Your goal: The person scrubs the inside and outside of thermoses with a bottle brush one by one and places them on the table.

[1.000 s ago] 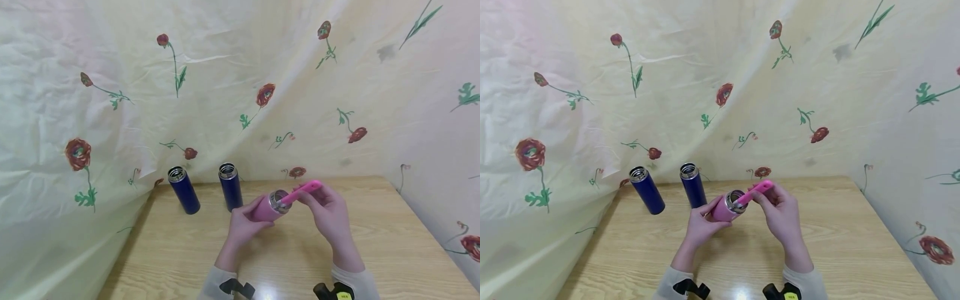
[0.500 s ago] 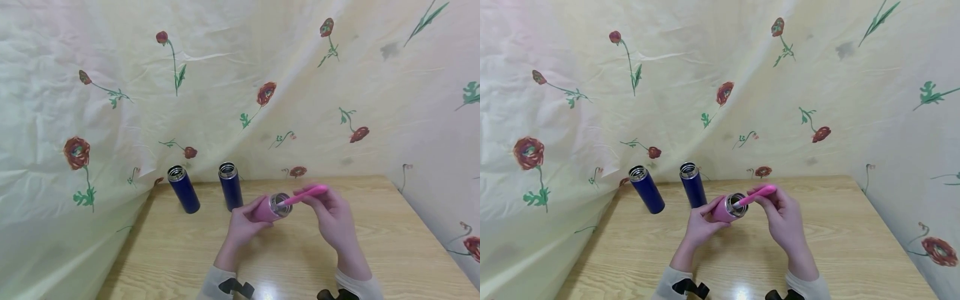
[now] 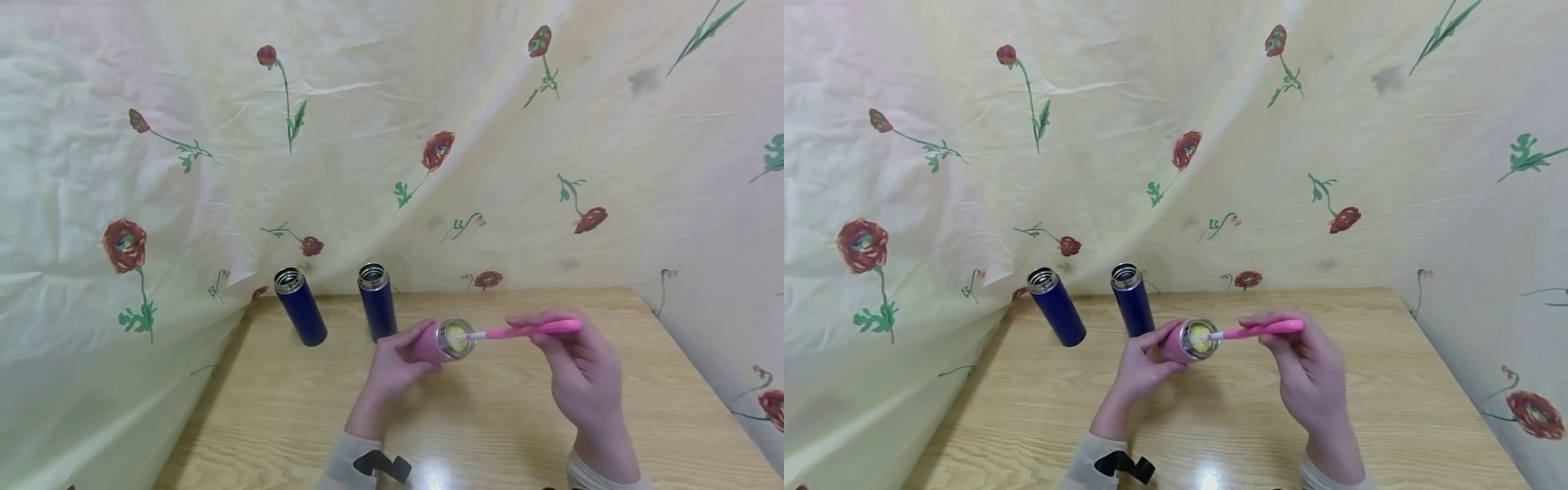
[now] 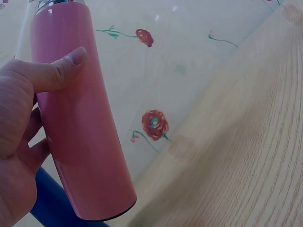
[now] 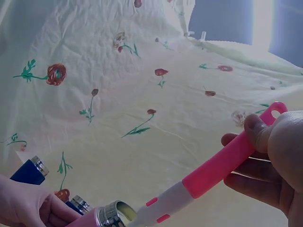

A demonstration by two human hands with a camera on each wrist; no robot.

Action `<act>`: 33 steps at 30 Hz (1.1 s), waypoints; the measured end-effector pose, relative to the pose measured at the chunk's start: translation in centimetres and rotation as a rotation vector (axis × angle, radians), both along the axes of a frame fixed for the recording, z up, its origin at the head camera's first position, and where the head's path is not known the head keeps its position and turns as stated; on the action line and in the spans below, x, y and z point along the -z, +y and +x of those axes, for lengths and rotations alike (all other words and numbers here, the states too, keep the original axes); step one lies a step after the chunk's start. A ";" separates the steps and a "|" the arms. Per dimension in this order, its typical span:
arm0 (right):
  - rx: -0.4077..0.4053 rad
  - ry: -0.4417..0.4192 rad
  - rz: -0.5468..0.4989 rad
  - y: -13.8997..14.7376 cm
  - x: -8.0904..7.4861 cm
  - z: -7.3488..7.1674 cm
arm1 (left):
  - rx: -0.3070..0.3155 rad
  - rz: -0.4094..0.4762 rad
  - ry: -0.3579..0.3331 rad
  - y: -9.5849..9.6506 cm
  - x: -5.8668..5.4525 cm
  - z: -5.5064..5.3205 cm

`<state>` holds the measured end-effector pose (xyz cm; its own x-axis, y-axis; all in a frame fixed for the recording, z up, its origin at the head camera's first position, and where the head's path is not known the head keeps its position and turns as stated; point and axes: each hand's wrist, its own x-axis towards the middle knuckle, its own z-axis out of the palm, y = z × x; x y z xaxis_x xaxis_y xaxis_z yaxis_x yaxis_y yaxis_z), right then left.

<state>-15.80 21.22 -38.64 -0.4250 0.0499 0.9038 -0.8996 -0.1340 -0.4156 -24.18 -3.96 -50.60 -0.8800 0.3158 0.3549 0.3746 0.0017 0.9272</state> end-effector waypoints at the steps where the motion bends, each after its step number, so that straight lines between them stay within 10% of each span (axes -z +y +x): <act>1: 0.013 -0.003 -0.010 -0.1 -0.1 0.1 | -0.012 -0.008 0.015 0.0 0.1 0.0; 13: 0.216 0.001 -0.252 -1.2 -1.2 1.3 | -0.122 0.002 0.190 0.0 0.5 -0.2; 20: 0.423 -0.166 -0.530 -2.0 -1.9 2.6 | -0.224 -0.070 0.344 -0.1 0.7 -0.5; 27: 0.405 -0.262 -0.689 -2.2 -2.0 3.0 | -0.285 -0.065 0.502 0.6 0.8 -0.6; 33: 0.196 -0.225 -0.456 -0.8 -1.0 2.2 | -0.245 -0.042 0.423 0.7 0.4 -0.2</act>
